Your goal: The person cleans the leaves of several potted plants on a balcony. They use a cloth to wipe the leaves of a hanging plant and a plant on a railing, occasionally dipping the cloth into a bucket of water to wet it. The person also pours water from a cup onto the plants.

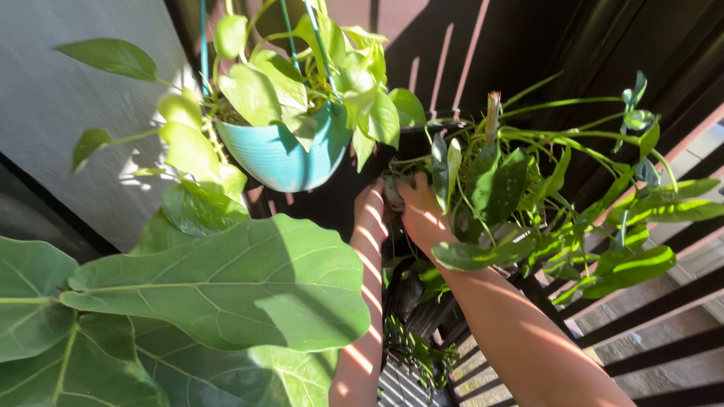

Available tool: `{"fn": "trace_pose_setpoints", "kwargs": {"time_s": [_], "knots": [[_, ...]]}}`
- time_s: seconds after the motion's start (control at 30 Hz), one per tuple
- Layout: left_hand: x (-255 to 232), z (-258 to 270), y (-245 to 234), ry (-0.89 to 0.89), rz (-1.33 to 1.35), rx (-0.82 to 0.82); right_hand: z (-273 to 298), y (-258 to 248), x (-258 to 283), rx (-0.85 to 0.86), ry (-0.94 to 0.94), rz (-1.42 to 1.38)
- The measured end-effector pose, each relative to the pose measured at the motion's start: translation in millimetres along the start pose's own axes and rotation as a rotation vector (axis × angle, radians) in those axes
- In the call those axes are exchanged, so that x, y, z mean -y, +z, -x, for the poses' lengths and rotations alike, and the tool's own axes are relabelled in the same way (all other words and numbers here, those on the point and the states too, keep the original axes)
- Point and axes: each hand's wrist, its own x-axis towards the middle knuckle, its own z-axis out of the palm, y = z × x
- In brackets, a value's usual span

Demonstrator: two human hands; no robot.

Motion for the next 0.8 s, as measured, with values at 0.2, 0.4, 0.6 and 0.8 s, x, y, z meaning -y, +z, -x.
{"fn": "trace_pose_setpoints", "kwargs": {"time_s": [0.2,0.4,0.6,0.8], "knots": [[-8,20,2,0.011,-0.018,-0.094,23,-9,11,0.03,0.007,0.295],[-1,114,1,0.212,-0.045,-0.139,103,-71,56,-0.112,-0.021,-0.515],[25,288,-42,0.056,-0.129,-0.004,200,-68,67,0.101,0.413,-0.896],[73,433,-136,0.191,-0.351,-0.064,317,-27,89,0.567,0.548,-1.48]]}}
